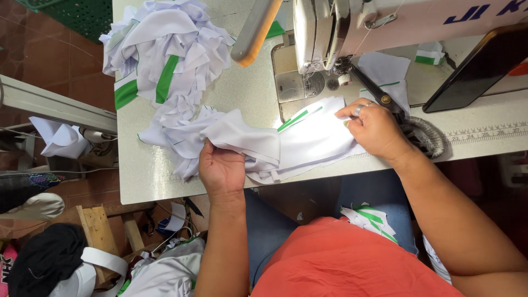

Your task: Trim excess material from fabric pieces using scissors at a sewing station

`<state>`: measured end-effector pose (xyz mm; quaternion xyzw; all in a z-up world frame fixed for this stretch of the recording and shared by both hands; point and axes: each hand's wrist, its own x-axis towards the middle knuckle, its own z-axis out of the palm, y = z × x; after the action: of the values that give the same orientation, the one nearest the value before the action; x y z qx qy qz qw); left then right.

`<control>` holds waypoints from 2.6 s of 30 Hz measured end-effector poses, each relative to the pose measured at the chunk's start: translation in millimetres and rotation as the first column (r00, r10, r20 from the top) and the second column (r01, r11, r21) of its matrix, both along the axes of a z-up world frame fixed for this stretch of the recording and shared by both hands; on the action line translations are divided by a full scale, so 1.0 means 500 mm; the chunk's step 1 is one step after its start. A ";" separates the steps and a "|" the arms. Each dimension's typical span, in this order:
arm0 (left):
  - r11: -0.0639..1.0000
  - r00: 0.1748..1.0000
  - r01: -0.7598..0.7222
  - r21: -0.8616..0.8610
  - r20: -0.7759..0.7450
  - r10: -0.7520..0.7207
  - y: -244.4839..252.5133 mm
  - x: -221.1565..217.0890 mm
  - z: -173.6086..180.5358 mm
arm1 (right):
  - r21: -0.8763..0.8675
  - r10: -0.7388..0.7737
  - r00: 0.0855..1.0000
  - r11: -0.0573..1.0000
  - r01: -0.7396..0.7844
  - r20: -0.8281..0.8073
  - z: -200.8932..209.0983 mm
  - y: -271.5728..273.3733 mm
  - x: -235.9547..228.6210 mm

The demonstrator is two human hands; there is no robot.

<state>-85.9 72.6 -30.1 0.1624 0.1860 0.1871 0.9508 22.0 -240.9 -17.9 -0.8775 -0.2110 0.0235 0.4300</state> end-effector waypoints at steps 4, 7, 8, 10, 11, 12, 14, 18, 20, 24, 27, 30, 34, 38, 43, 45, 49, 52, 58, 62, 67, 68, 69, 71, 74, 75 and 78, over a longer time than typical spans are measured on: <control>0.998 1.000 -0.028 0.059 0.014 0.027 0.001 0.002 0.014 | 0.040 0.060 0.998 0.997 -0.060 0.001 0.032 0.018 -0.007; 0.995 0.997 -0.072 0.066 0.018 0.071 0.009 0.001 0.005 | 0.107 0.084 0.996 0.991 -0.085 0.012 0.052 0.026 -0.009; 0.995 0.997 -0.072 0.067 0.018 0.071 0.012 -0.002 0.001 | 0.108 0.085 0.996 0.990 -0.085 0.011 0.037 0.023 -0.006; 0.992 0.996 -0.093 0.088 0.023 0.091 0.015 -0.005 -0.007 | 0.059 0.122 0.992 0.991 -0.122 0.013 0.010 0.014 0.004; 0.992 0.996 -0.092 0.089 0.025 0.091 0.002 -0.004 0.009 | 0.060 0.121 0.992 0.991 -0.122 0.015 0.005 0.011 0.005; 0.990 0.995 -0.098 0.101 0.021 0.096 -0.011 -0.003 0.025 | -0.022 0.125 0.991 0.992 -0.124 0.055 0.000 0.007 0.005; 0.988 0.994 -0.107 0.115 0.016 0.106 -0.037 -0.002 0.052 | -0.102 0.135 0.986 0.987 -0.125 0.093 -0.013 0.005 0.005; 0.935 0.996 0.077 0.345 -0.072 -0.055 -0.124 0.012 0.074 | -0.271 0.064 0.977 0.963 -0.006 0.205 -0.038 -0.007 0.002; 0.912 0.991 0.122 0.391 -0.092 -0.094 -0.176 0.025 0.065 | -0.292 0.037 0.968 0.956 0.038 0.248 -0.048 -0.011 -0.008; 0.313 0.922 0.313 0.897 -0.208 -0.326 -0.277 0.060 0.094 | -0.186 -0.096 0.946 0.970 0.159 0.309 -0.036 -0.021 -0.038; -0.238 0.891 0.175 0.955 -0.257 -0.374 -0.327 0.060 0.064 | -0.097 -0.171 0.956 0.975 0.199 0.241 -0.038 -0.048 -0.037; -0.400 0.924 0.103 0.911 -0.236 -0.300 -0.312 0.060 0.030 | -0.050 -0.193 0.934 0.975 0.218 0.300 -0.033 -0.071 -0.040; -0.593 0.985 -0.044 0.804 -0.065 -0.161 -0.255 0.061 -0.006 | -0.063 -0.071 0.816 0.989 0.130 0.573 0.006 -0.038 -0.062; -0.808 0.969 0.079 0.584 -0.236 -0.076 -0.241 0.037 0.049 | -0.171 0.122 0.728 0.985 -0.006 0.675 -0.028 0.006 -0.036; -0.861 0.956 0.087 0.502 -0.285 -0.069 -0.208 0.003 0.031 | -0.424 0.097 0.724 0.860 0.285 0.683 -0.016 0.000 -0.053; -0.860 0.962 0.072 0.506 -0.263 -0.074 -0.197 -0.003 0.031 | -0.414 0.063 0.715 0.849 0.328 0.696 -0.014 -0.043 -0.071; -0.829 0.959 0.025 0.559 -0.247 -0.138 -0.200 0.011 0.080 | -0.672 0.017 0.776 0.512 0.535 0.630 0.057 -0.123 -0.137; -0.908 0.949 -0.045 0.416 -0.267 -0.169 -0.226 0.043 0.029 | -0.623 0.015 0.752 0.572 0.534 0.659 0.030 -0.148 -0.154; -0.936 0.939 0.111 0.334 -0.343 -0.012 -0.210 0.075 0.033 | -0.719 0.036 0.794 0.450 0.529 0.607 0.011 -0.157 -0.149; -0.924 0.879 0.069 0.377 -0.461 -0.123 -0.232 0.049 0.062 | -0.877 -0.034 0.956 0.389 0.282 0.292 0.090 -0.146 -0.115; -0.824 0.913 0.173 0.540 -0.402 -0.072 -0.176 0.030 0.093 | -0.395 -0.285 0.914 0.905 0.158 -0.287 0.186 -0.231 -0.165; -0.823 0.910 0.171 0.542 -0.407 -0.079 -0.177 0.017 0.085 | -0.400 -0.291 0.911 0.902 0.161 -0.291 0.128 -0.295 -0.192; -0.868 0.930 0.189 0.460 -0.367 0.008 -0.174 0.006 0.079 | -0.205 -0.260 0.865 0.961 0.187 -0.430 0.069 -0.356 -0.214; -0.904 0.943 0.212 0.371 -0.320 0.090 -0.169 -0.008 0.058 | -0.001 -0.196 0.807 0.972 0.235 -0.557 0.030 -0.409 -0.260; -0.889 0.950 0.247 0.386 -0.279 0.142 -0.169 -0.013 0.025 | 0.010 0.015 0.578 1.000 -0.012 -0.816 0.055 -0.392 -0.335; -0.878 0.942 0.272 0.394 -0.296 0.159 -0.173 -0.012 0.022 | -0.017 -0.062 0.311 0.989 0.144 -0.948 0.044 -0.386 -0.359; -0.859 0.938 0.294 0.419 -0.298 0.175 -0.176 -0.014 0.018 | -0.092 -0.088 -0.025 0.955 0.281 -0.996 0.016 -0.377 -0.390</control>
<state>-92.8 -15.3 -21.2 0.9934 -0.0390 0.0823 0.0691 -173.0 -429.6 -9.9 -0.5918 0.2708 0.5620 0.5105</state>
